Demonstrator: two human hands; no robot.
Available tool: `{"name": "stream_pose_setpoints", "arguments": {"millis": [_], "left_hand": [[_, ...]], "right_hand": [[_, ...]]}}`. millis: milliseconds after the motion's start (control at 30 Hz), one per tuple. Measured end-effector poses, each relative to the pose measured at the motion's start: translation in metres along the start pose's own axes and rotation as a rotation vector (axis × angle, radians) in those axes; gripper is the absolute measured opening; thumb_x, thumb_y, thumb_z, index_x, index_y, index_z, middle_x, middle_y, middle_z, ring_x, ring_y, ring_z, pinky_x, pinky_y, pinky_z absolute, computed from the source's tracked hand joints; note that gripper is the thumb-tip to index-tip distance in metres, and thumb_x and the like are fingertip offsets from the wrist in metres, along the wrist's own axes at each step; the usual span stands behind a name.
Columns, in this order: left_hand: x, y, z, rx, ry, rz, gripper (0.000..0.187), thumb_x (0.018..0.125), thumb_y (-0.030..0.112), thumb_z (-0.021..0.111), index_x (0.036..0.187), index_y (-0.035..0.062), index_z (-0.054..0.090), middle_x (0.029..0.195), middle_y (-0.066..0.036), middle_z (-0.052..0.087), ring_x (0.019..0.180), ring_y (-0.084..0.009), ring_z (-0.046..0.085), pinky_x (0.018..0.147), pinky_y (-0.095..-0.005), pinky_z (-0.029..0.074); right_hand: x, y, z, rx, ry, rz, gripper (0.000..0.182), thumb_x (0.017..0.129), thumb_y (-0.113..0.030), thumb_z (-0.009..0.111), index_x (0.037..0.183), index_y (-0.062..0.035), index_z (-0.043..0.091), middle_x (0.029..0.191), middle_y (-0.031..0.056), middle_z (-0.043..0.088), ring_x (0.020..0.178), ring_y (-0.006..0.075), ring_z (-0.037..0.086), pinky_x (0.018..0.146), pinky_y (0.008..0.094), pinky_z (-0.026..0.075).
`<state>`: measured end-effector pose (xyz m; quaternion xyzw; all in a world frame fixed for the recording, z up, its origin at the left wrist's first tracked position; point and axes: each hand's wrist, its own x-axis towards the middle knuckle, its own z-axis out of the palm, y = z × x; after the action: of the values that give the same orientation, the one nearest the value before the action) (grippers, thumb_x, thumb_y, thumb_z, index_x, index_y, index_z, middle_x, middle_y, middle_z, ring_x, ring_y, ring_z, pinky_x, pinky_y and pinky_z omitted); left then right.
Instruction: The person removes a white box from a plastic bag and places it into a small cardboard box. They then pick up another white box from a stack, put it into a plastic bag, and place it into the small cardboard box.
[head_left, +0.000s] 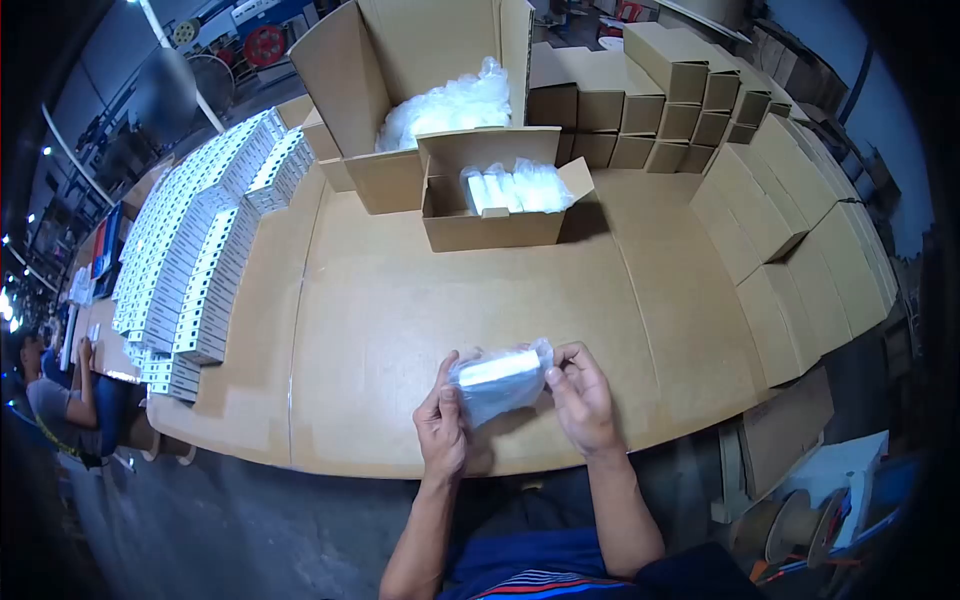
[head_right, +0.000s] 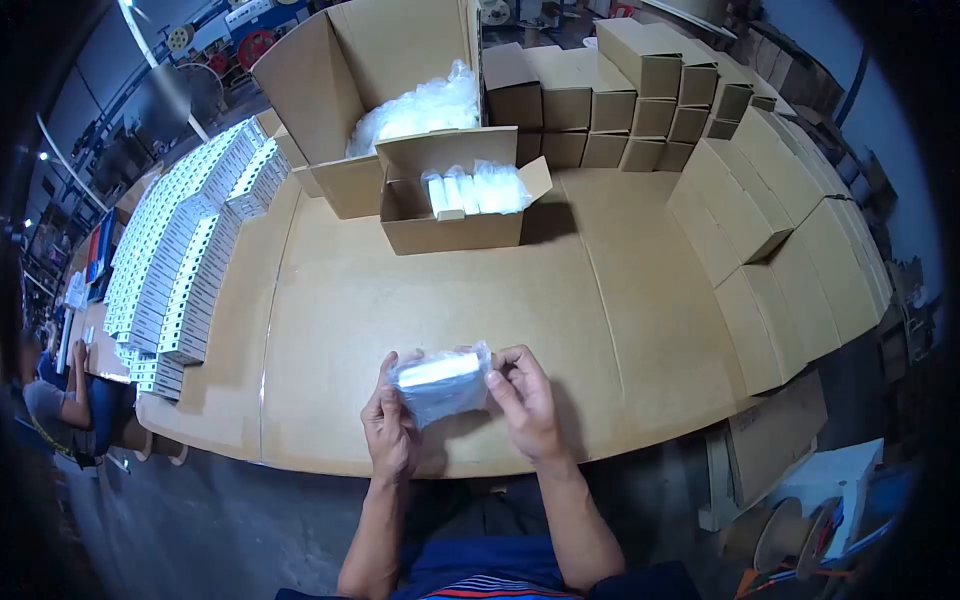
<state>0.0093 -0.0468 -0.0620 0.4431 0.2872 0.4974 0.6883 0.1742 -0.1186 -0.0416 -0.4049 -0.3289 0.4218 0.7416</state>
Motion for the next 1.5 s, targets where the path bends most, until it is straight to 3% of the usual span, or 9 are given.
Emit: {"name": "stream_pose_setpoints", "arguments": {"millis": [133,300,400,600,700,900,1000,1200,1500], "left_hand": [[0.004,0.003,0.005,0.005,0.023,-0.042,0.059,0.109,0.037,0.052,0.150,-0.0057,0.046,0.128,-0.017,0.067,0.110,-0.0155,0.062,0.094,-0.0287,0.050],[0.003,0.000,0.009,0.067,-0.064,0.095,0.073,0.106,0.046,0.056,0.155,-0.0055,0.038,0.132,-0.015,0.063,0.115,-0.0178,0.060,0.098,-0.0309,0.049],[0.001,0.005,0.010,0.186,-0.161,0.096,0.062,0.105,0.035,0.062,0.150,-0.0040,0.045,0.130,-0.012,0.062,0.116,-0.0181,0.060,0.100,-0.0320,0.048],[0.001,0.007,0.005,0.258,-0.093,-0.034,0.025,0.107,0.011,0.056,0.112,-0.0068,0.072,0.110,-0.011,0.074,0.104,-0.0156,0.066,0.092,-0.0296,0.052],[0.001,0.016,0.022,0.298,0.024,-0.014,0.029,0.108,0.019,0.058,0.109,-0.0052,0.073,0.105,-0.012,0.075,0.095,-0.0143,0.066,0.088,-0.0288,0.052],[0.001,0.019,0.027,0.289,0.117,0.092,0.027,0.108,0.017,0.057,0.109,-0.0071,0.070,0.103,-0.016,0.074,0.092,-0.0165,0.068,0.085,-0.0302,0.054],[0.004,0.011,0.022,0.183,0.178,0.089,0.025,0.108,0.016,0.057,0.110,-0.0070,0.068,0.100,-0.017,0.074,0.090,-0.0183,0.069,0.082,-0.0300,0.055],[0.008,0.009,0.021,0.109,0.111,0.085,0.023,0.107,0.014,0.058,0.112,-0.0073,0.066,0.093,-0.014,0.072,0.089,-0.0191,0.070,0.080,-0.0301,0.056],[0.007,0.025,0.030,-0.021,0.008,0.066,0.032,0.106,0.018,0.060,0.129,-0.0054,0.060,0.121,-0.019,0.067,0.112,-0.0229,0.066,0.098,-0.0334,0.052]], "right_hand": [[-0.006,0.004,0.028,0.059,0.089,-0.037,0.035,0.099,-0.019,0.072,0.123,-0.0008,0.054,0.120,0.0123,0.067,0.111,0.0145,0.060,0.096,0.0290,0.049],[-0.014,0.026,0.030,-0.046,0.257,0.008,0.025,0.102,-0.020,0.069,0.116,0.0001,0.063,0.105,0.0039,0.067,0.095,0.0080,0.060,0.084,0.0256,0.050],[-0.014,0.015,0.035,-0.143,0.232,0.057,0.018,0.105,-0.014,0.062,0.110,0.0013,0.070,0.100,0.0058,0.071,0.090,0.0087,0.063,0.082,0.0257,0.052],[-0.002,0.000,0.026,-0.475,0.119,-0.173,0.016,0.103,-0.007,0.060,0.106,0.0021,0.073,0.107,0.0133,0.076,0.111,0.0170,0.068,0.092,0.0287,0.053],[0.000,-0.003,0.025,-0.545,0.079,-0.206,0.017,0.101,-0.003,0.060,0.113,0.0037,0.070,0.106,0.0146,0.076,0.118,0.0215,0.067,0.095,0.0310,0.053],[-0.002,-0.011,0.041,-0.150,0.170,-0.064,0.033,0.097,-0.001,0.067,0.128,0.0038,0.058,0.120,0.0155,0.070,0.118,0.0192,0.064,0.098,0.0313,0.052],[-0.009,0.012,0.015,-0.249,-0.001,0.007,0.030,0.097,-0.002,0.069,0.125,0.0022,0.059,0.122,0.0123,0.067,0.114,0.0157,0.063,0.094,0.0293,0.054],[-0.016,0.011,0.018,-0.148,0.047,0.119,0.019,0.098,-0.003,0.068,0.116,0.0050,0.067,0.108,0.0078,0.072,0.096,0.0099,0.065,0.087,0.0259,0.055],[-0.015,0.002,0.030,-0.248,0.235,0.124,0.017,0.100,-0.006,0.067,0.110,0.0070,0.073,0.103,0.0111,0.076,0.094,0.0107,0.068,0.086,0.0249,0.054]]}}
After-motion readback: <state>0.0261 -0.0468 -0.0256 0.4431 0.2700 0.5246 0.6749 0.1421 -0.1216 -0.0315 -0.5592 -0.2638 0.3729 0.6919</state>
